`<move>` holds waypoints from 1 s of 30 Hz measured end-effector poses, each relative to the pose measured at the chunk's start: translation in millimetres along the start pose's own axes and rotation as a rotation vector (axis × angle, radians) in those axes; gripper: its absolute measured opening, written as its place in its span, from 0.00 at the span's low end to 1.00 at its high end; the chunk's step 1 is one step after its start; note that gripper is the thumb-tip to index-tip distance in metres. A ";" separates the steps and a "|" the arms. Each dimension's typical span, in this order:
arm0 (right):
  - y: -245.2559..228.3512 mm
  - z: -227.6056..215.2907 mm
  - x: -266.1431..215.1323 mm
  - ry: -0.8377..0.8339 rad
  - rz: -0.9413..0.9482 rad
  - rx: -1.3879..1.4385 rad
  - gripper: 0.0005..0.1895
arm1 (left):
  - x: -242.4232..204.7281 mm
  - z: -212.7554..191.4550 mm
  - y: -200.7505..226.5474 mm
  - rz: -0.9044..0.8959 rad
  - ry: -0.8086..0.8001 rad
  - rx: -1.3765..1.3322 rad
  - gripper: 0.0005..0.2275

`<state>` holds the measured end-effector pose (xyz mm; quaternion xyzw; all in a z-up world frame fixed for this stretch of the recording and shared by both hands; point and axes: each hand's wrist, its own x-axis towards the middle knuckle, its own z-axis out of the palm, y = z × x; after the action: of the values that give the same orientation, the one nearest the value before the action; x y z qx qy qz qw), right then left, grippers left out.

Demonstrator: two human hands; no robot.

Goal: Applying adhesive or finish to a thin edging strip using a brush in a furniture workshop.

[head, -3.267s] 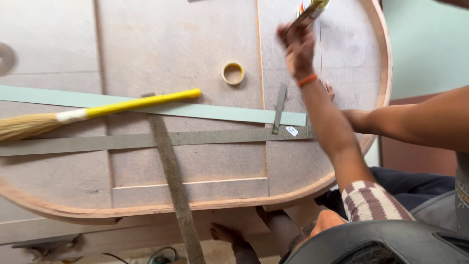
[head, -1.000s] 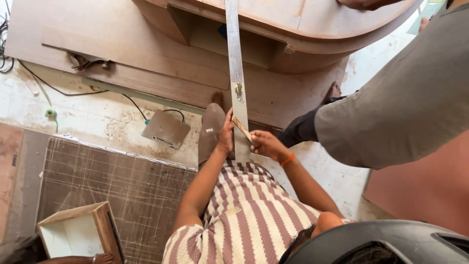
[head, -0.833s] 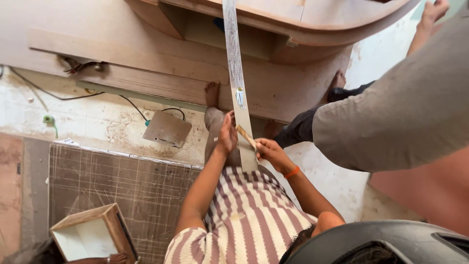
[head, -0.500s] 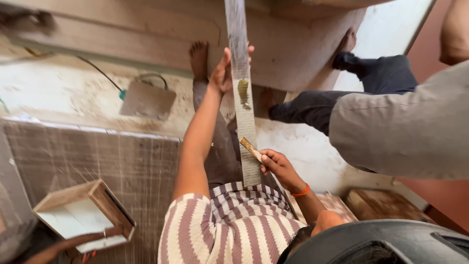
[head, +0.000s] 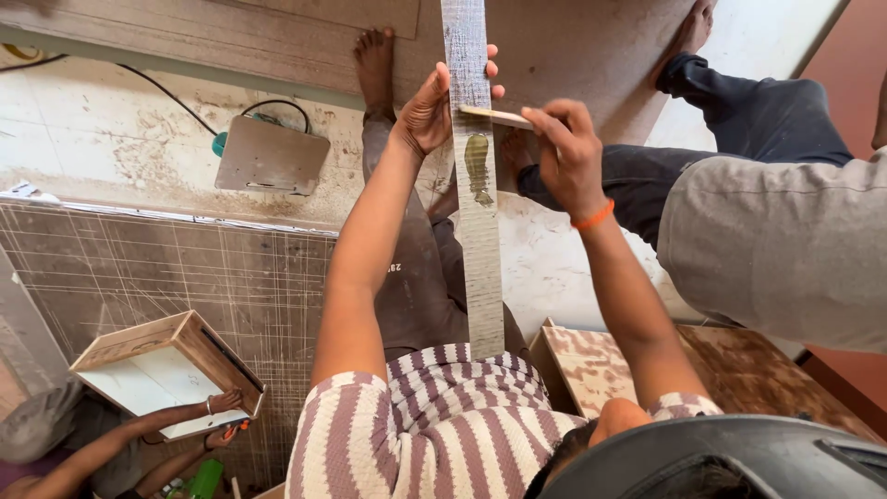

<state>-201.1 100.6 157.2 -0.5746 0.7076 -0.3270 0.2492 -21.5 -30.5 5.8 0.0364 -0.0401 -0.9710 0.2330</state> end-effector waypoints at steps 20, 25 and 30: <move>-22.1 -8.4 -26.2 -0.091 -0.122 -0.011 0.18 | 9.0 14.7 -4.9 0.029 0.118 0.099 0.30; -16.3 -7.2 -0.4 -0.104 -0.095 -0.009 0.17 | 10.0 26.4 -4.9 0.020 0.096 0.101 0.30; -9.8 -4.7 1.1 -0.206 -0.167 0.053 0.18 | 8.1 17.4 -3.9 0.019 0.108 0.089 0.31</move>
<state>-198.4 99.2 167.7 -0.6552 0.6192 -0.3045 0.3075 -32.0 -29.6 22.3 0.0988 -0.0709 -0.9626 0.2421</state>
